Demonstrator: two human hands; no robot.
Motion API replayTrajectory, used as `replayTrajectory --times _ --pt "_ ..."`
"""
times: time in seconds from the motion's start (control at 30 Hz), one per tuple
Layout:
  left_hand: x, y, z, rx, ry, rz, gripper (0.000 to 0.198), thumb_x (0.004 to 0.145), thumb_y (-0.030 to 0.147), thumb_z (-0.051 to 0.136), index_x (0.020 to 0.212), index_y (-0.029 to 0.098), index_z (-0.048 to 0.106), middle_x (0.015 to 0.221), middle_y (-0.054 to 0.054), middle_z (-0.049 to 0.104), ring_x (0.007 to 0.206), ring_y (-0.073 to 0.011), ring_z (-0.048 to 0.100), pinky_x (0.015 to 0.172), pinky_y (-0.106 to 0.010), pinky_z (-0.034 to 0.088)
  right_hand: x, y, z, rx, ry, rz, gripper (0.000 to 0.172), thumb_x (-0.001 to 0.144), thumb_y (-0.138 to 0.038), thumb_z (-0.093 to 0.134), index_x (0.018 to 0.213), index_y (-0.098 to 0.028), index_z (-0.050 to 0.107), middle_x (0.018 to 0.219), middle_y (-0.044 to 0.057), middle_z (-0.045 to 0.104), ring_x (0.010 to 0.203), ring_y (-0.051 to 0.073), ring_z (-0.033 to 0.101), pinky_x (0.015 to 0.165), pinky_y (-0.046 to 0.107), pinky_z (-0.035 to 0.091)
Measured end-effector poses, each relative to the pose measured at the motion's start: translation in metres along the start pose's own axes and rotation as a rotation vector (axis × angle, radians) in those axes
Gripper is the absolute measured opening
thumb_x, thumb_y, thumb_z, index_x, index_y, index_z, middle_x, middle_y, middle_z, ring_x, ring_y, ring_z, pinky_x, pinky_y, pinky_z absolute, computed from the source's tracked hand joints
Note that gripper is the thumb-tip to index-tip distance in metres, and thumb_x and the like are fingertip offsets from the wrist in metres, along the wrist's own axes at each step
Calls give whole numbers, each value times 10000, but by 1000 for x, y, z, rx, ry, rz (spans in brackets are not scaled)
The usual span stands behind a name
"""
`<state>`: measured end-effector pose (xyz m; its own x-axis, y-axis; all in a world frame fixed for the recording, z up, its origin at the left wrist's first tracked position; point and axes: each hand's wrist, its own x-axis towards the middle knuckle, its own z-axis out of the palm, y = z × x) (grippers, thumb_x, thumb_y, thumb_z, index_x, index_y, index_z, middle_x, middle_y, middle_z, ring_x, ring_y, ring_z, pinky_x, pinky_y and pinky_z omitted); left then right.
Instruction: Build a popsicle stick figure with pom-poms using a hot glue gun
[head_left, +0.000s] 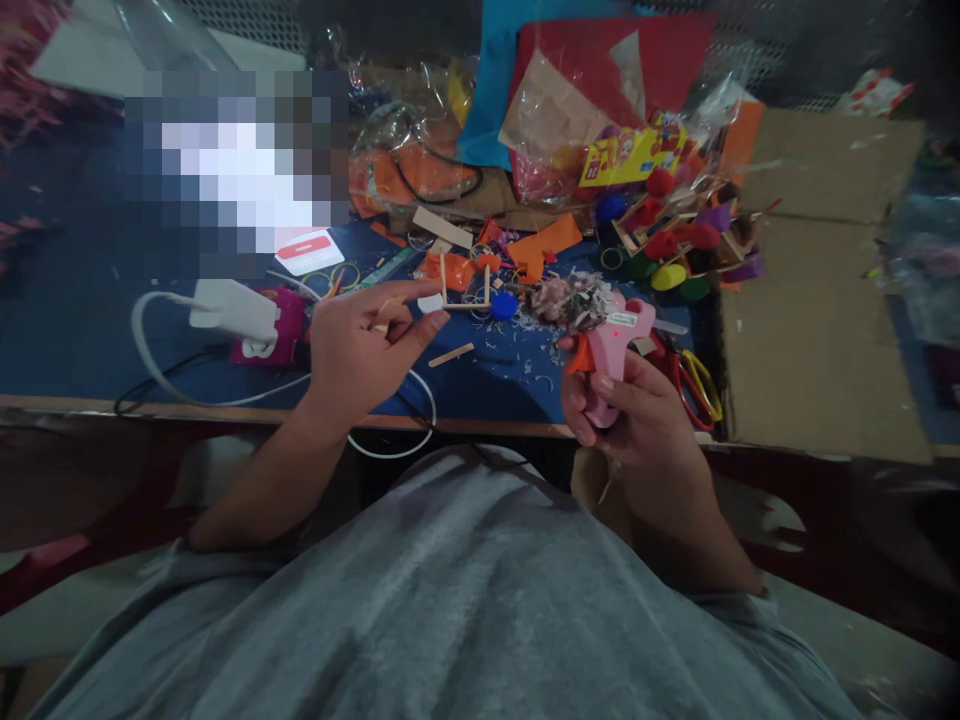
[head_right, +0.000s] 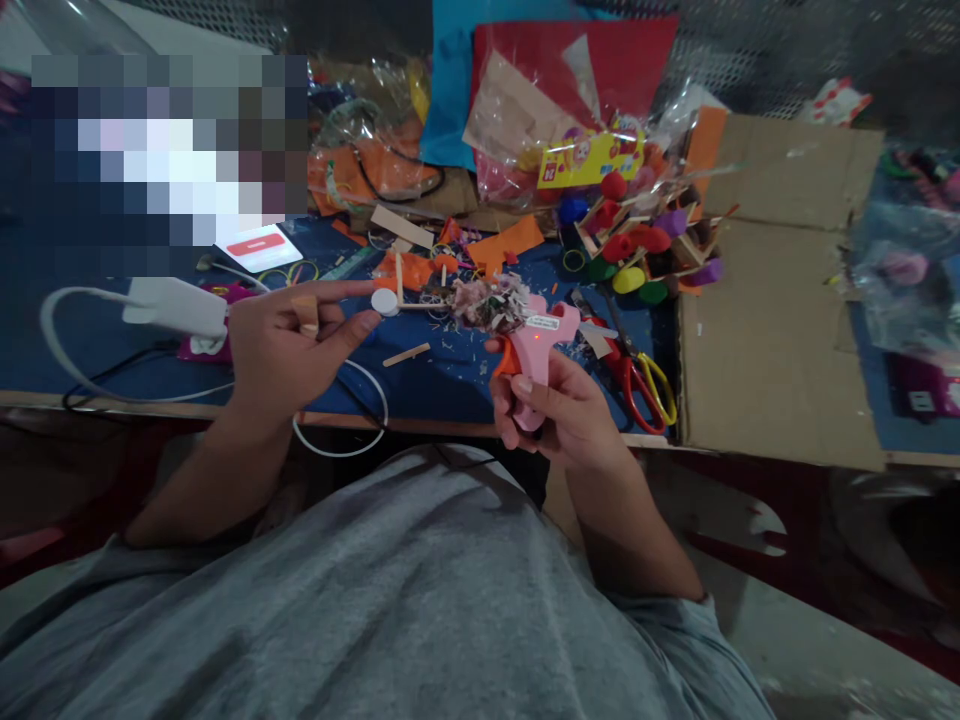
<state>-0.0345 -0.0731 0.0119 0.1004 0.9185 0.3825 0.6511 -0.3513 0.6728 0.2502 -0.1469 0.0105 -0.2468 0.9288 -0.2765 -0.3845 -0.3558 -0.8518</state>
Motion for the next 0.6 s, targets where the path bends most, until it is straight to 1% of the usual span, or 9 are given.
replayTrajectory --times 0.1,0.17,0.2,0.27,0.33,0.4,0.47,0.6 --pt "3 -4 -8 71 35 -8 150 954 419 785 1015 304 859 628 33 653 607 -146 600 613 -309 466 0 -3 -1 -90 56 -1 499 808 -510 933 1137 -257 657 754 -41 684 472 123 619 349 210 367" --pt "5 -8 -12 118 39 -13 174 964 455 770 913 300 832 648 16 668 642 -168 632 617 -330 470 0 -3 -4 -162 98 -32 452 817 -508 930 1062 -248 654 777 -25 710 489 123 637 351 202 363" --pt "5 -9 -14 136 24 -15 198 958 468 773 869 296 814 647 12 663 645 -173 635 616 -335 468 -1 -2 -6 -195 104 -40 424 829 -512 922 1009 -240 651 786 -15 719 495 121 643 351 199 360" --pt "6 -11 -15 165 -46 -22 212 935 473 794 828 290 794 635 15 648 637 -172 629 623 -337 466 -2 -1 -10 -252 95 -31 397 855 -520 903 925 -224 647 790 1 726 506 119 647 356 199 365" --pt "6 -12 -16 188 -124 -28 183 920 461 804 855 290 807 623 26 638 625 -166 625 645 -333 474 -3 -1 -14 -305 94 -10 387 878 -530 884 900 -215 660 758 5 714 501 117 634 365 206 379" --pt "5 -12 -15 215 -176 -36 166 926 456 788 929 295 829 635 30 652 629 -167 635 674 -329 486 -4 -1 -17 -360 123 -4 383 892 -539 873 906 -212 675 715 0 697 485 114 614 377 214 396" --pt "5 -14 -14 247 -194 -45 198 940 469 761 991 293 837 669 22 687 652 -177 658 701 -328 499 -4 -2 -21 -407 162 -16 389 894 -555 867 903 -213 682 700 -1 686 482 116 607 378 222 405" --pt "6 -16 -13 279 -198 -54 266 958 509 726 1053 284 831 826 -10 790 745 -204 717 753 -334 526 1 -9 -30 -493 250 -97 387 888 -557 863 880 -225 665 764 10 699 508 119 617 367 234 411"
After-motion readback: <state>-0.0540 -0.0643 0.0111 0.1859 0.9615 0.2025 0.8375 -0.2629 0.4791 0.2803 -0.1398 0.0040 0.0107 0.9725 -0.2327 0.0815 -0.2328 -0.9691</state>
